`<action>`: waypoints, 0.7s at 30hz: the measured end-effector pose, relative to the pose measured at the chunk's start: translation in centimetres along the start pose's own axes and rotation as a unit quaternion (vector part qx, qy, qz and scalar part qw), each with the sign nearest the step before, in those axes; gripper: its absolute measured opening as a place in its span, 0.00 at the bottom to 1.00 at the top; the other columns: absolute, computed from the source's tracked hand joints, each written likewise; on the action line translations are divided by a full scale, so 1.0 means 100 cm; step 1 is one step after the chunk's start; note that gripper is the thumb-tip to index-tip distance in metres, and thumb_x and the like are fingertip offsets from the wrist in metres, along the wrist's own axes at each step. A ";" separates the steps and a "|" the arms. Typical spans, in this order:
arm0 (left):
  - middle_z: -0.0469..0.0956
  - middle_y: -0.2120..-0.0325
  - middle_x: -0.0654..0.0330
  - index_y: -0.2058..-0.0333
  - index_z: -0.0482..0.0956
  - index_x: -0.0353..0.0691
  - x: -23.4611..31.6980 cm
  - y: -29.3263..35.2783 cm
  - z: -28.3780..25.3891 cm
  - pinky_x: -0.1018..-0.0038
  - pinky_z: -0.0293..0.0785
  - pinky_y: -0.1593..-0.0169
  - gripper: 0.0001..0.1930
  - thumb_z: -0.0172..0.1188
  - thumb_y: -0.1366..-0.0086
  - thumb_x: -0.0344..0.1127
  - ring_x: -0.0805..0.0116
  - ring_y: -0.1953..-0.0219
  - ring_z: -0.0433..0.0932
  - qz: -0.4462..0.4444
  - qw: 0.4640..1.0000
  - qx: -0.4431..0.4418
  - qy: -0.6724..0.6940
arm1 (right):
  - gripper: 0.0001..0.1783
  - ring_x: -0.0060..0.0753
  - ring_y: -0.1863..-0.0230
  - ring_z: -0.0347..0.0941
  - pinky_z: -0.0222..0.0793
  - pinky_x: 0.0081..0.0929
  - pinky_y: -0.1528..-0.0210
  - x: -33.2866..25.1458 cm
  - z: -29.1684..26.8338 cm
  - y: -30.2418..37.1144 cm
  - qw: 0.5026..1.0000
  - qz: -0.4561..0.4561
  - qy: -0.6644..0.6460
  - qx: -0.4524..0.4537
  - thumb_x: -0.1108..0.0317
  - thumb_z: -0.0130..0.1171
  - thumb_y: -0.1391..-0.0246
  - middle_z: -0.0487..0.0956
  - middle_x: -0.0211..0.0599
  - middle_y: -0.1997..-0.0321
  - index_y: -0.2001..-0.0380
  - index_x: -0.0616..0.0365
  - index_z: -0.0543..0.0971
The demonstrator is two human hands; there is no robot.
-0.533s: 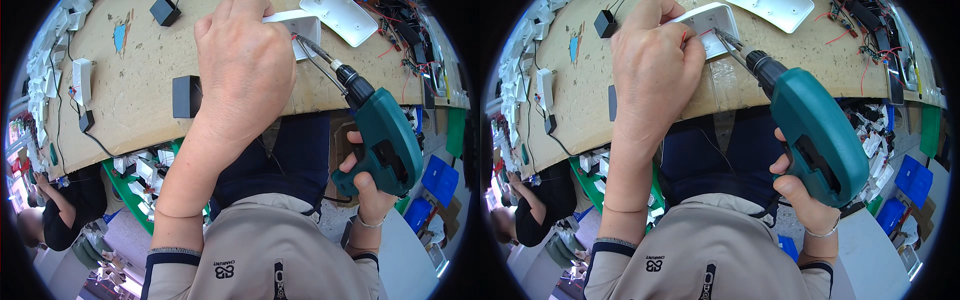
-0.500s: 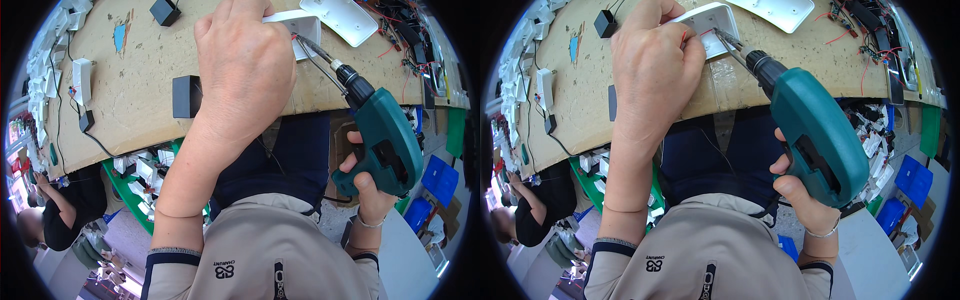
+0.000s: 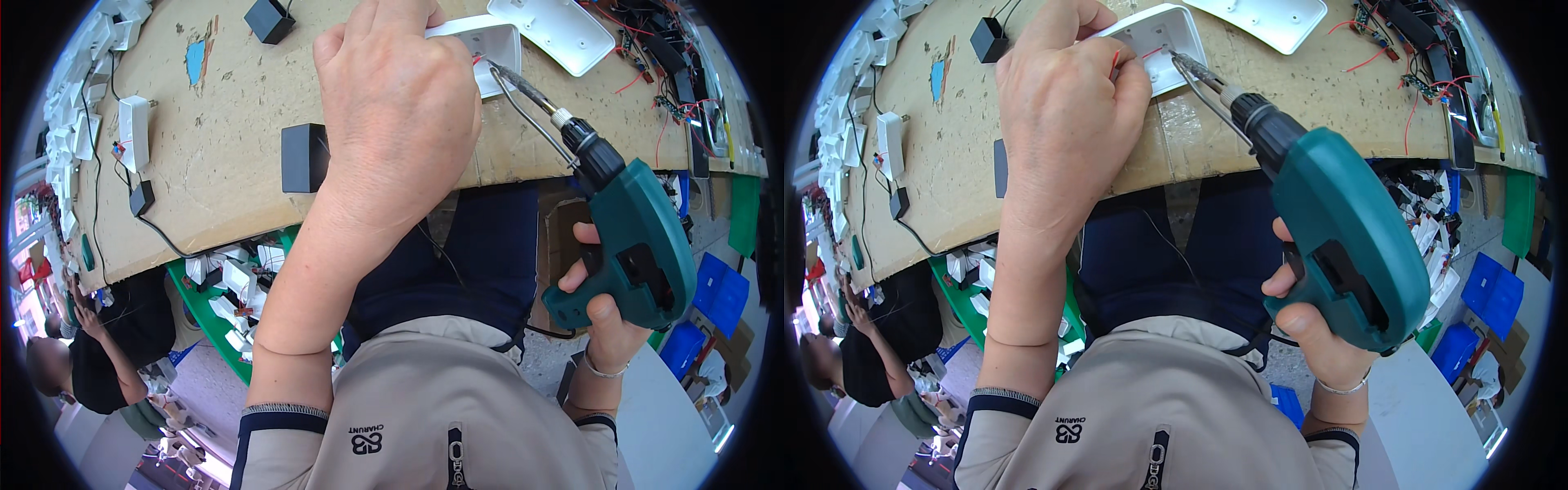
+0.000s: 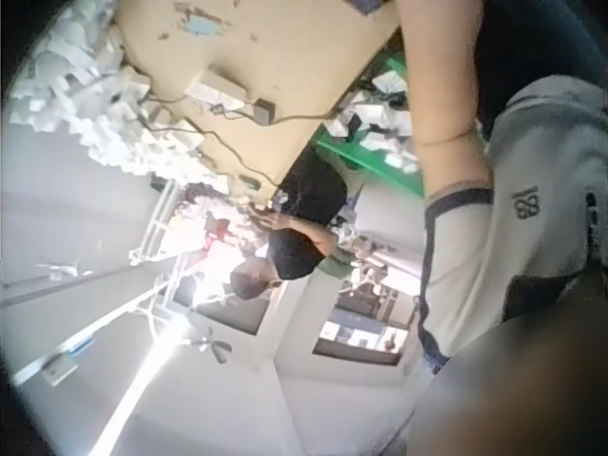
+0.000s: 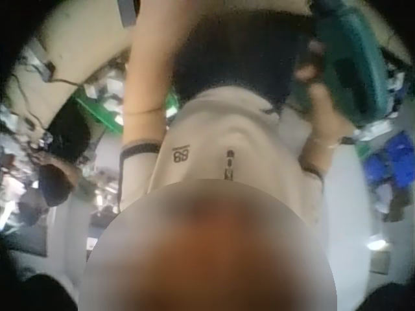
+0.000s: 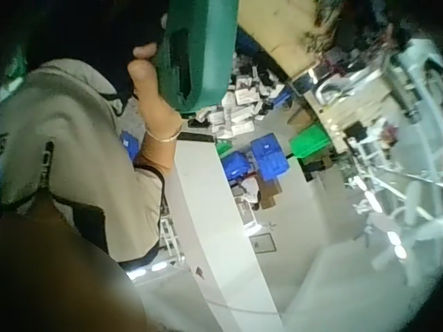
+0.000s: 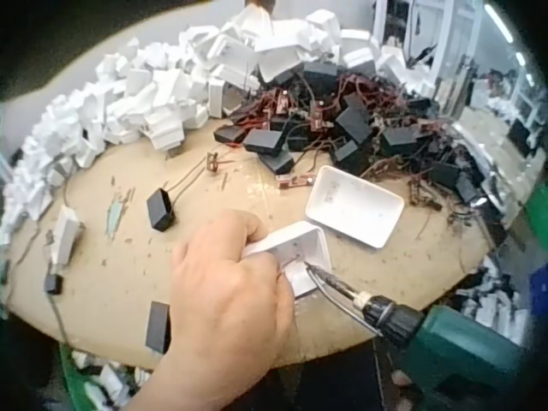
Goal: Assembling electronic components by connecting wires to plastic housings using a specialized handheld tool.
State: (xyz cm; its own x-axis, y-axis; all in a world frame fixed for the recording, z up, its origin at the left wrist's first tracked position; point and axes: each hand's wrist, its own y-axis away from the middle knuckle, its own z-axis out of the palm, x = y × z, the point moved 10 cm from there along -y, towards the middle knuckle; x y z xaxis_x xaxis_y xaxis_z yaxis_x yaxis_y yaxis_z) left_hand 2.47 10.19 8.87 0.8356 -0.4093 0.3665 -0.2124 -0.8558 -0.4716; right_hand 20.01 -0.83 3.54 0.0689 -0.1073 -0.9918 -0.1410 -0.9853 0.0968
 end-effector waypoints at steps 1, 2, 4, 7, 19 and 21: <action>0.69 0.71 0.55 0.84 0.71 0.33 0.000 0.000 0.000 0.64 0.60 0.62 0.03 0.54 0.58 0.27 0.57 0.67 0.68 -0.006 1.000 -0.004 -0.001 | 0.43 0.27 0.74 0.73 0.70 0.17 0.75 -0.001 -0.001 0.001 1.000 -0.005 -0.007 0.000 0.53 0.65 0.62 0.71 0.56 0.58 0.49 0.70 0.59; 0.69 0.71 0.55 0.84 0.71 0.34 -0.001 0.000 0.000 0.65 0.59 0.61 0.03 0.55 0.58 0.27 0.58 0.67 0.68 -0.011 1.000 -0.007 -0.001 | 0.43 0.27 0.74 0.73 0.70 0.16 0.75 -0.002 -0.002 0.002 1.000 -0.011 -0.015 0.000 0.52 0.65 0.62 0.71 0.56 0.58 0.49 0.70 0.60; 0.70 0.70 0.55 0.83 0.72 0.34 0.001 0.003 -0.002 0.66 0.59 0.60 0.04 0.56 0.57 0.28 0.58 0.66 0.69 0.001 1.000 -0.001 -0.008 | 0.43 0.26 0.75 0.73 0.70 0.16 0.76 -0.006 -0.005 0.007 0.999 -0.028 -0.018 0.003 0.52 0.64 0.62 0.71 0.56 0.59 0.50 0.71 0.59; 0.71 0.68 0.56 0.79 0.76 0.36 0.009 0.009 -0.005 0.68 0.60 0.58 0.06 0.60 0.57 0.31 0.60 0.63 0.69 0.037 0.999 0.010 -0.025 | 0.43 0.26 0.75 0.73 0.70 0.16 0.77 -0.011 -0.011 0.010 0.997 -0.062 -0.042 0.006 0.51 0.63 0.61 0.71 0.57 0.58 0.49 0.71 0.58; 0.70 0.63 0.54 0.72 0.77 0.39 0.011 0.031 -0.024 0.70 0.59 0.56 0.11 0.63 0.58 0.31 0.59 0.62 0.68 0.063 0.994 0.072 0.044 | 0.40 0.26 0.75 0.72 0.71 0.17 0.75 -0.019 -0.004 0.000 0.982 -0.126 -0.140 -0.030 0.52 0.57 0.54 0.68 0.59 0.54 0.46 0.65 0.54; 0.70 0.63 0.55 0.71 0.77 0.40 0.013 0.035 -0.027 0.71 0.59 0.57 0.11 0.63 0.57 0.30 0.60 0.62 0.68 0.070 0.993 0.095 0.021 | 0.40 0.26 0.75 0.72 0.71 0.18 0.75 -0.020 -0.002 0.001 0.980 -0.125 -0.150 -0.038 0.52 0.57 0.54 0.68 0.59 0.53 0.46 0.65 0.54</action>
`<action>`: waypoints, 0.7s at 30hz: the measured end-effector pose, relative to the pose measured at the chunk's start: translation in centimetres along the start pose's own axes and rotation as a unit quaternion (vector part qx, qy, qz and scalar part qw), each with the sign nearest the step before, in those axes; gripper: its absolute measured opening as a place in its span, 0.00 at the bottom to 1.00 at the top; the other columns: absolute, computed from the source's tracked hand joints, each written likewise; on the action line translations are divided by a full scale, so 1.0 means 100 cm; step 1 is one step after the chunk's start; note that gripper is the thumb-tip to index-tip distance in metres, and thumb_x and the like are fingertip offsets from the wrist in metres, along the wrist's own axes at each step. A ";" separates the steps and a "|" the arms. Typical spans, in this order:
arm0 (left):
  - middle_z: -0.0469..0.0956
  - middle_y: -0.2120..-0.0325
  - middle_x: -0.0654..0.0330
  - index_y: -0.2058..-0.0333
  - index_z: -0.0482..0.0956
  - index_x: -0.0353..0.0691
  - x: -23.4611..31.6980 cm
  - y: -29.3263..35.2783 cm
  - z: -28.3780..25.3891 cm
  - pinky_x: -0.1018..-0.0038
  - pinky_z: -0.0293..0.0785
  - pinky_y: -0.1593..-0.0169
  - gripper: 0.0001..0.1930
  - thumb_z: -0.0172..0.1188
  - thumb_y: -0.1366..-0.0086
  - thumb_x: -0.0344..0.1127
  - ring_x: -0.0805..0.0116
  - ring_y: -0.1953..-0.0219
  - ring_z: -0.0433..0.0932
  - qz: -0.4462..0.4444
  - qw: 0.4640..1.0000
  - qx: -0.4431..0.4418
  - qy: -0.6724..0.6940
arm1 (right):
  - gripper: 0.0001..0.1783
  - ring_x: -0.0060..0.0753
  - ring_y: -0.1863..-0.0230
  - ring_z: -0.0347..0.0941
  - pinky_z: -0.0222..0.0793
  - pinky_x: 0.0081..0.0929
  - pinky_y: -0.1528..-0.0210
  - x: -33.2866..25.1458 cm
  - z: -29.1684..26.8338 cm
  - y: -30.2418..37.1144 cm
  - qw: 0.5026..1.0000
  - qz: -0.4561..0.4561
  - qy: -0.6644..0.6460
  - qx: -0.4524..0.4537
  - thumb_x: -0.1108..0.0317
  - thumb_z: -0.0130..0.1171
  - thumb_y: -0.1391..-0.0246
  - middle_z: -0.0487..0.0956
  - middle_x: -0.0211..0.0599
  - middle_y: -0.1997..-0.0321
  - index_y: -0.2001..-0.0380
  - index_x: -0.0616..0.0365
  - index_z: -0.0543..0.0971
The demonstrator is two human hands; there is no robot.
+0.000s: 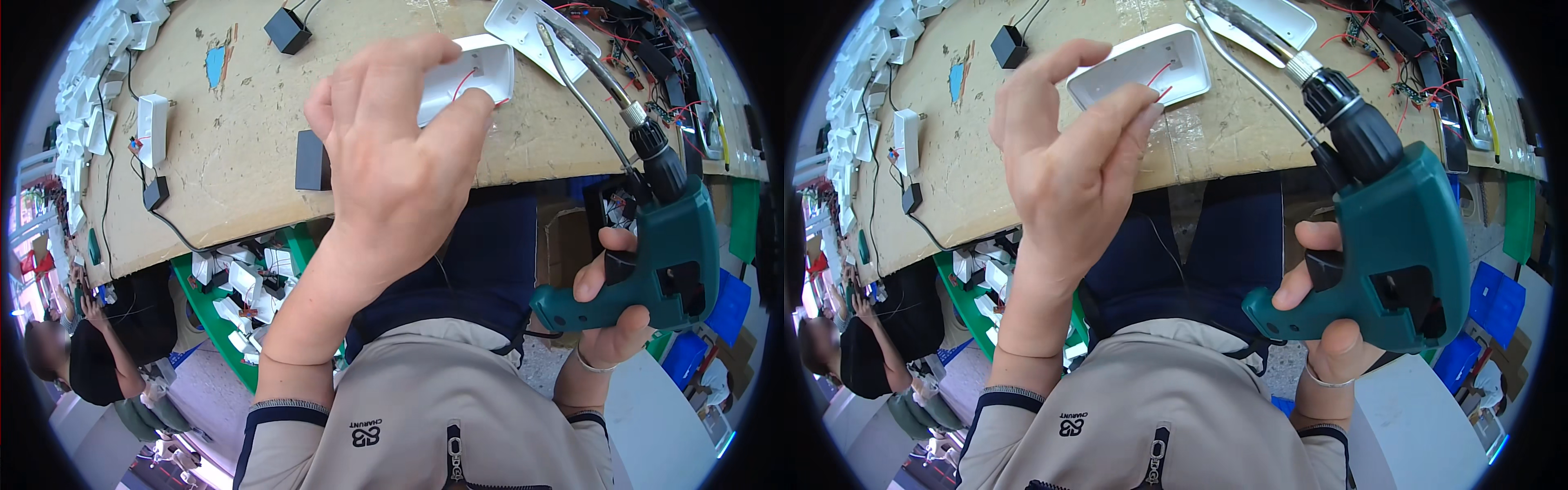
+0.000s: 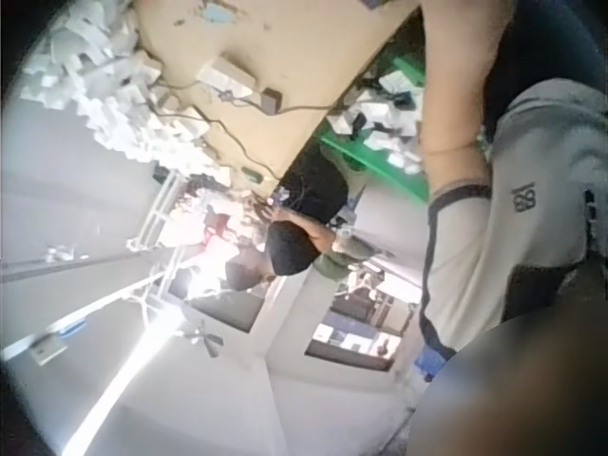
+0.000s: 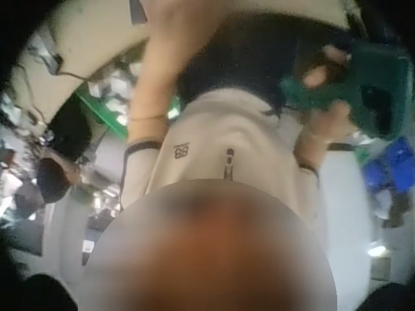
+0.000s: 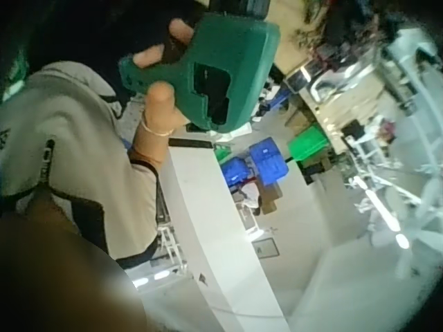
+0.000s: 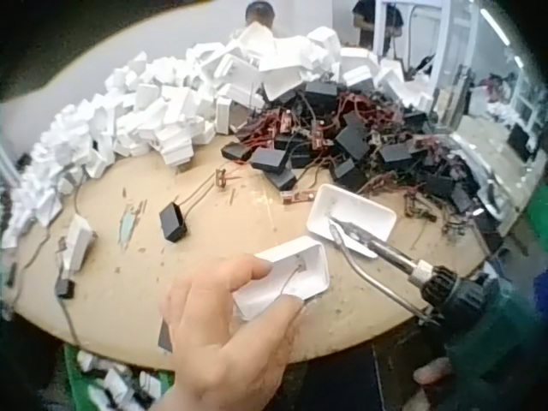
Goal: Assembling electronic components by connecting wires to plastic housings using a specialized handheld tool.
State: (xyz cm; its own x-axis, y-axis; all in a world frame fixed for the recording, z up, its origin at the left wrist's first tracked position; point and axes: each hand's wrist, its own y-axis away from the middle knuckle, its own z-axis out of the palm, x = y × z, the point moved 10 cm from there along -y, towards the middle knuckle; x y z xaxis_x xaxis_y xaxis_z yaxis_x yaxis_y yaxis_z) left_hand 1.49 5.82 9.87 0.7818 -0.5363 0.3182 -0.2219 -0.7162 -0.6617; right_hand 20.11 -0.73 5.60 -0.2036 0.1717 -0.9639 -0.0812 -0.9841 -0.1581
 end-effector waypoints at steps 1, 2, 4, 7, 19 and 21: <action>0.71 0.65 0.57 0.71 0.77 0.41 0.002 0.003 0.000 0.72 0.59 0.58 0.10 0.62 0.57 0.29 0.62 0.64 0.68 0.016 1.000 0.013 -0.009 | 0.40 0.26 0.75 0.72 0.72 0.18 0.75 0.000 0.000 0.000 1.000 0.003 0.004 0.002 0.52 0.57 0.54 0.68 0.59 0.53 0.46 0.65 0.54; 0.71 0.67 0.59 0.71 0.77 0.42 0.005 0.005 0.000 0.74 0.58 0.60 0.10 0.62 0.56 0.29 0.65 0.65 0.68 0.031 0.999 0.026 -0.017 | 0.40 0.26 0.75 0.72 0.72 0.18 0.75 0.000 0.000 0.001 1.000 0.005 0.010 0.004 0.52 0.57 0.55 0.68 0.59 0.53 0.46 0.65 0.54; 0.72 0.69 0.61 0.71 0.77 0.43 0.005 0.007 0.004 0.75 0.57 0.61 0.10 0.62 0.56 0.29 0.68 0.67 0.69 0.015 0.999 0.034 -0.015 | 0.43 0.29 0.76 0.73 0.72 0.18 0.76 0.000 -0.002 0.000 0.999 0.015 -0.004 0.043 0.51 0.61 0.61 0.69 0.60 0.56 0.49 0.69 0.56; 0.72 0.73 0.66 0.71 0.77 0.44 0.004 0.009 0.008 0.76 0.54 0.64 0.10 0.62 0.56 0.29 0.72 0.71 0.69 0.008 0.999 0.033 -0.015 | 0.46 0.31 0.77 0.75 0.72 0.18 0.77 0.002 -0.009 0.002 0.995 0.029 -0.011 0.090 0.50 0.65 0.68 0.71 0.61 0.59 0.52 0.73 0.59; 0.67 0.82 0.71 0.75 0.74 0.47 0.001 0.013 0.017 0.70 0.49 0.67 0.07 0.54 0.56 0.29 0.74 0.77 0.66 0.006 0.997 0.058 -0.050 | 0.42 0.28 0.75 0.73 0.72 0.19 0.75 0.006 -0.013 0.008 1.000 0.017 0.015 0.019 0.52 0.60 0.58 0.69 0.59 0.55 0.46 0.65 0.54; 0.67 0.83 0.71 0.76 0.73 0.47 0.002 0.012 0.015 0.70 0.48 0.66 0.06 0.53 0.56 0.29 0.75 0.77 0.66 0.014 0.995 0.075 -0.061 | 0.42 0.28 0.75 0.73 0.72 0.19 0.75 0.007 -0.016 0.009 0.999 0.018 0.026 0.018 0.52 0.60 0.58 0.69 0.59 0.55 0.46 0.65 0.54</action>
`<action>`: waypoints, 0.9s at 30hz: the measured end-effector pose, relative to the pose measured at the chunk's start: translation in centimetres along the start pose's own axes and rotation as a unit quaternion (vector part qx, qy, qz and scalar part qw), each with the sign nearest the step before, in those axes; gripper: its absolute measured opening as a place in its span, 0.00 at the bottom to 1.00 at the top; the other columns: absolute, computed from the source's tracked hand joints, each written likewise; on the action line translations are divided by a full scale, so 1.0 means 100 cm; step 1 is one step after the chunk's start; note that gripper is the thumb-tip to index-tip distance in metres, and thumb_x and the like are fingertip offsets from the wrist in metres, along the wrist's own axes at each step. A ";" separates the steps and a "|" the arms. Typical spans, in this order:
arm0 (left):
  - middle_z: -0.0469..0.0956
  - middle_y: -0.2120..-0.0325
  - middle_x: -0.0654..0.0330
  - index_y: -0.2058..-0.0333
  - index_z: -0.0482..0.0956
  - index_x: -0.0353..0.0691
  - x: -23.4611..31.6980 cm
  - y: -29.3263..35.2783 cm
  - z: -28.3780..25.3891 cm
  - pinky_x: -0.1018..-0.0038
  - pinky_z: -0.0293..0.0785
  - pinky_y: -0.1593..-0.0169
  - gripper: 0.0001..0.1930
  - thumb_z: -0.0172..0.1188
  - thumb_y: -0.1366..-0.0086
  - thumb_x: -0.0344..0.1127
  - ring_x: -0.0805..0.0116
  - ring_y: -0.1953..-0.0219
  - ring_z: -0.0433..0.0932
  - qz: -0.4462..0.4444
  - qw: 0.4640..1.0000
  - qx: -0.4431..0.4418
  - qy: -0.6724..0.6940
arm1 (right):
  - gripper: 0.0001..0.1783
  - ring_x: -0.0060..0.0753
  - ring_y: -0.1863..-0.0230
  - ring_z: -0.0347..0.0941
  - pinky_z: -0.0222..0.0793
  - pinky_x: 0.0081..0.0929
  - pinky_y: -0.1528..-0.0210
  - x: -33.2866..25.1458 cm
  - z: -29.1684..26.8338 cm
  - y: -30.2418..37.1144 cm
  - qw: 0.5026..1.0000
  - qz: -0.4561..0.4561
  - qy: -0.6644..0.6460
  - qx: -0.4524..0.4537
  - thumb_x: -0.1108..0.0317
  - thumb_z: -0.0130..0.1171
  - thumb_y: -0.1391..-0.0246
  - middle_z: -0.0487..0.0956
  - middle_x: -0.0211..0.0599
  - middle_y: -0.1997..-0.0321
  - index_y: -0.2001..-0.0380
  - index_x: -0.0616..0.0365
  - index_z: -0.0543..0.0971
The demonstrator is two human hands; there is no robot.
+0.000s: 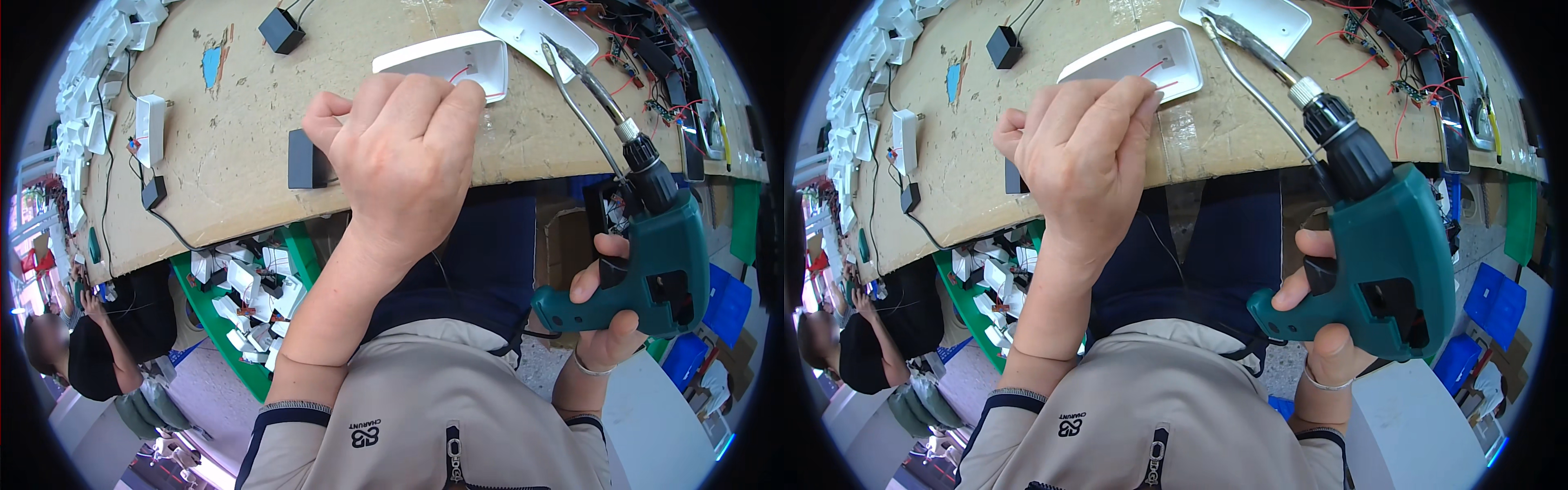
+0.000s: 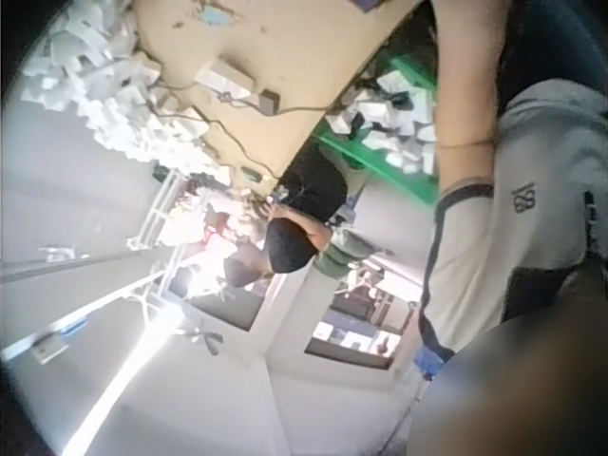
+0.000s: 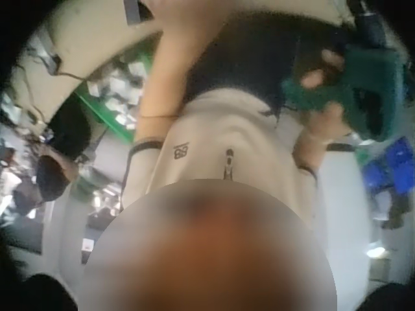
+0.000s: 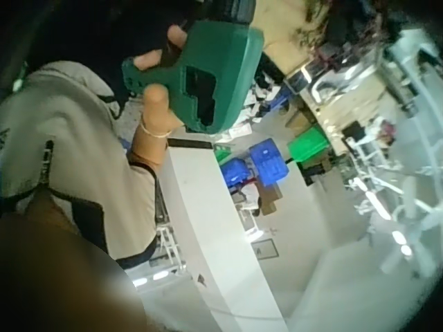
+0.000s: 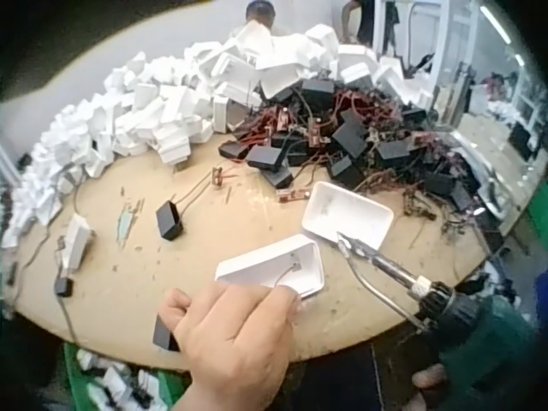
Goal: Assembling electronic components by connecting wires to plastic housings using a specialized handheld tool.
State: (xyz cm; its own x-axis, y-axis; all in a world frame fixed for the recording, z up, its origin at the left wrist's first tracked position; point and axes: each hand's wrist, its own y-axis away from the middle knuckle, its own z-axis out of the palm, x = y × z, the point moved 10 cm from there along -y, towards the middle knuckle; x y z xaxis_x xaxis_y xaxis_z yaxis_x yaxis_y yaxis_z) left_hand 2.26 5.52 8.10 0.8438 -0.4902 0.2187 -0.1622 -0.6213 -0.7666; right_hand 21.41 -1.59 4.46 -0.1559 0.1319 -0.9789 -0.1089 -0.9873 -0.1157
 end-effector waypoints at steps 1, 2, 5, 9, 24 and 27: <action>0.67 0.81 0.72 0.77 0.73 0.47 0.000 -0.001 -0.001 0.69 0.48 0.66 0.06 0.54 0.57 0.29 0.75 0.75 0.67 -0.003 1.000 0.007 -0.030 | 0.42 0.27 0.75 0.73 0.72 0.19 0.75 -0.001 -0.002 0.000 1.000 -0.004 0.021 0.004 0.52 0.60 0.58 0.69 0.59 0.56 0.46 0.66 0.54; 0.68 0.80 0.73 0.78 0.73 0.47 0.000 -0.001 -0.002 0.68 0.47 0.65 0.05 0.54 0.57 0.29 0.75 0.73 0.67 -0.006 0.998 0.014 -0.059 | 0.42 0.27 0.75 0.73 0.72 0.18 0.75 -0.001 -0.003 0.001 0.999 -0.009 0.042 0.008 0.52 0.60 0.58 0.70 0.58 0.56 0.47 0.66 0.55; 0.73 0.71 0.69 0.77 0.78 0.47 -0.008 -0.003 0.001 0.69 0.48 0.62 0.02 0.60 0.52 0.34 0.72 0.67 0.67 -0.079 0.991 -0.056 -0.097 | 0.43 0.26 0.75 0.73 0.72 0.17 0.75 0.003 -0.004 0.003 0.998 0.017 0.053 0.021 0.51 0.62 0.60 0.70 0.57 0.57 0.48 0.67 0.56; 0.72 0.67 0.67 0.78 0.77 0.45 -0.009 -0.008 -0.005 0.68 0.49 0.58 0.02 0.60 0.53 0.34 0.69 0.63 0.67 -0.083 0.991 -0.009 -0.100 | 0.44 0.25 0.75 0.73 0.71 0.16 0.75 0.009 -0.007 0.005 0.998 0.031 0.051 0.025 0.51 0.63 0.62 0.70 0.56 0.57 0.48 0.68 0.57; 0.72 0.67 0.62 0.74 0.76 0.41 0.007 -0.020 0.019 0.58 0.50 0.53 0.08 0.59 0.55 0.34 0.67 0.65 0.70 -0.001 0.988 -0.085 -0.129 | 0.43 0.27 0.74 0.73 0.70 0.15 0.75 0.019 0.000 -0.003 0.996 0.057 0.061 0.002 0.51 0.65 0.63 0.71 0.55 0.58 0.49 0.67 0.60; 0.71 0.67 0.62 0.74 0.76 0.41 0.007 -0.020 0.022 0.58 0.50 0.53 0.07 0.59 0.55 0.34 0.67 0.65 0.69 0.000 0.989 -0.081 -0.126 | 0.43 0.25 0.70 0.72 0.69 0.18 0.68 0.028 0.000 -0.001 0.993 0.116 0.035 -0.004 0.53 0.68 0.67 0.70 0.51 0.53 0.50 0.68 0.63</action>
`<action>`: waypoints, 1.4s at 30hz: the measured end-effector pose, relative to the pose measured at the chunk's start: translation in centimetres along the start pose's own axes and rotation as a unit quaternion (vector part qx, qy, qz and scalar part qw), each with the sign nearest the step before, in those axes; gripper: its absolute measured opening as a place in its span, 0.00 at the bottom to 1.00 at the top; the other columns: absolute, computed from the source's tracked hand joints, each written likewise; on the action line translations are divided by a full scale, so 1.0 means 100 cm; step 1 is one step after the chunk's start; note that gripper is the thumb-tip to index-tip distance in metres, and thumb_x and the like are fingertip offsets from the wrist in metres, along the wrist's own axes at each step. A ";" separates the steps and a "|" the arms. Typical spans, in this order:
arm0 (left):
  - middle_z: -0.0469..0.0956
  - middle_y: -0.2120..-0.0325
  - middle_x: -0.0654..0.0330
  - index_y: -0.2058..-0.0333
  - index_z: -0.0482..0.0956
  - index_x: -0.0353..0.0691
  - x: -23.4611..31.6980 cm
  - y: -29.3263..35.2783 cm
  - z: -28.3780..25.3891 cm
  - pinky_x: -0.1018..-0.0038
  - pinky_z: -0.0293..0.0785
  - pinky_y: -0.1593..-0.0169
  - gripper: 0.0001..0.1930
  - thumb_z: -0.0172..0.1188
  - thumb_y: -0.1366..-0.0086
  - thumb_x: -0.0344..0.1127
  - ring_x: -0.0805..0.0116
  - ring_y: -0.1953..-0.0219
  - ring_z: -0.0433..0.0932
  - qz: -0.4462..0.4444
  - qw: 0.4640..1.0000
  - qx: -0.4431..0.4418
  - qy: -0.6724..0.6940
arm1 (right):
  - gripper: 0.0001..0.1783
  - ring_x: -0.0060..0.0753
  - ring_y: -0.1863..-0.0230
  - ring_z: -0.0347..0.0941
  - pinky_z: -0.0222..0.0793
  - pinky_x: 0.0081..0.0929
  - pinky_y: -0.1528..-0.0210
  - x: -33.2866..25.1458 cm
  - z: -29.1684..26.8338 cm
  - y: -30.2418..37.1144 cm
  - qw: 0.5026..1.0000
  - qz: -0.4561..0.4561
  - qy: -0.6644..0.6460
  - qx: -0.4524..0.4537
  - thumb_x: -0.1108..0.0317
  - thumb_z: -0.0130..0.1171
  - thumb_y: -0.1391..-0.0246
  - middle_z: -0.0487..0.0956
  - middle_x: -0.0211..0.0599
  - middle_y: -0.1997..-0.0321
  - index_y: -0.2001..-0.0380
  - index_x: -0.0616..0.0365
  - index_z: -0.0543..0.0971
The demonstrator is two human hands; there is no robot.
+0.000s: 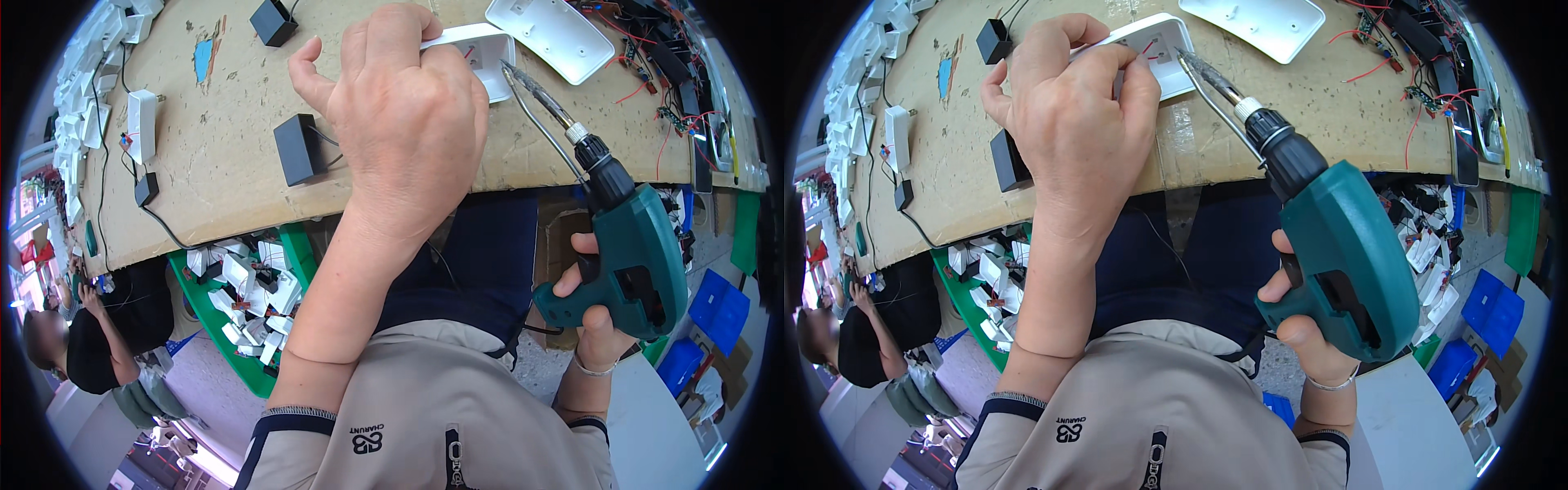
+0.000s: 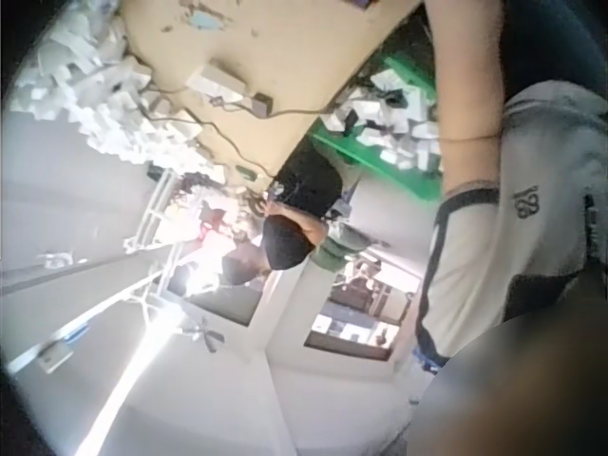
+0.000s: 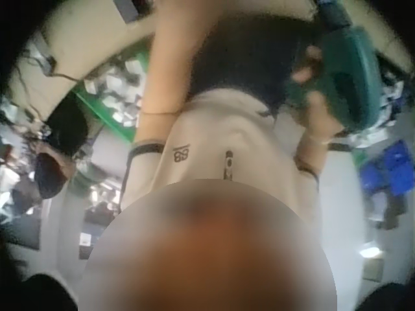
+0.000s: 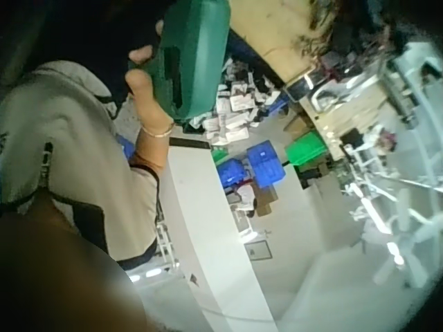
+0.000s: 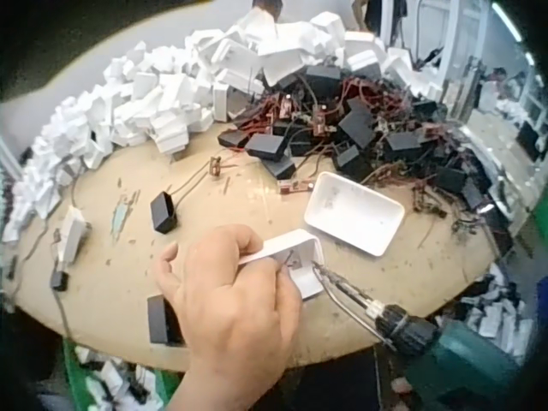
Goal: Assembling electronic components by connecting wires to plastic housings using a specialized handheld tool.
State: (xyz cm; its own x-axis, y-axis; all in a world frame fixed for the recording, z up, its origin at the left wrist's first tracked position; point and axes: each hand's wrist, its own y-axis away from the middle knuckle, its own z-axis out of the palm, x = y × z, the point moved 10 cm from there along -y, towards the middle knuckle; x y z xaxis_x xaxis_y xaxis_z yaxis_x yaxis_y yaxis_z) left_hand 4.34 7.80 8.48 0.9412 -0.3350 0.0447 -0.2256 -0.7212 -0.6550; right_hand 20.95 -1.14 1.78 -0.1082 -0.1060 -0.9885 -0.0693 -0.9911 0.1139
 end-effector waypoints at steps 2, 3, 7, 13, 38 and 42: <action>0.71 0.67 0.62 0.74 0.76 0.40 -0.002 0.000 0.001 0.58 0.50 0.53 0.07 0.59 0.55 0.34 0.67 0.65 0.69 0.000 1.000 0.003 0.002 | 0.43 0.25 0.68 0.72 0.69 0.19 0.68 0.002 0.001 0.000 1.000 0.012 -0.006 -0.001 0.54 0.68 0.66 0.69 0.51 0.52 0.49 0.67 0.62; 0.71 0.67 0.62 0.74 0.76 0.40 -0.002 0.000 0.001 0.58 0.50 0.53 0.07 0.59 0.55 0.33 0.67 0.65 0.69 0.001 1.000 0.005 0.003 | 0.43 0.25 0.68 0.72 0.69 0.19 0.68 0.003 0.001 -0.001 1.000 0.013 -0.006 -0.001 0.54 0.68 0.66 0.69 0.51 0.52 0.49 0.67 0.62; 0.71 0.67 0.61 0.74 0.76 0.40 -0.003 0.002 0.000 0.58 0.51 0.53 0.07 0.58 0.55 0.33 0.66 0.65 0.69 0.002 1.000 0.013 0.009 | 0.43 0.25 0.68 0.72 0.68 0.19 0.68 0.004 0.003 -0.004 1.000 0.017 0.001 -0.013 0.56 0.68 0.65 0.69 0.51 0.52 0.48 0.66 0.61; 0.71 0.67 0.61 0.75 0.76 0.40 -0.004 0.002 0.001 0.59 0.51 0.54 0.07 0.58 0.55 0.33 0.66 0.66 0.69 0.002 1.000 0.025 0.014 | 0.43 0.26 0.75 0.72 0.70 0.16 0.75 -0.003 0.007 -0.013 0.998 -0.013 0.051 0.019 0.50 0.66 0.64 0.72 0.52 0.60 0.51 0.70 0.61; 0.71 0.68 0.60 0.77 0.75 0.39 -0.006 0.003 -0.002 0.60 0.53 0.55 0.06 0.58 0.55 0.32 0.64 0.66 0.69 0.011 0.995 0.087 0.044 | 0.40 0.25 0.76 0.69 0.67 0.18 0.75 -0.002 0.011 -0.017 0.997 0.014 0.080 0.001 0.53 0.66 0.63 0.71 0.44 0.66 0.52 0.69 0.62; 0.71 0.68 0.59 0.77 0.75 0.38 -0.005 0.004 -0.005 0.60 0.53 0.55 0.06 0.58 0.55 0.32 0.64 0.66 0.69 0.013 0.994 0.098 0.048 | 0.40 0.24 0.76 0.69 0.67 0.18 0.74 0.000 0.008 -0.015 0.995 0.020 0.096 -0.004 0.53 0.66 0.63 0.71 0.43 0.66 0.52 0.70 0.62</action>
State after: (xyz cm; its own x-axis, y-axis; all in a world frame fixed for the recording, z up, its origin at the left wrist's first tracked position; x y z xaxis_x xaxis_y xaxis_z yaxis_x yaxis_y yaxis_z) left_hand 3.62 7.41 8.62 0.9048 -0.4159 0.0915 -0.1877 -0.5824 -0.7909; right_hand 20.23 0.42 1.69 0.0798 -0.1585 -0.9841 -0.0605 -0.9862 0.1539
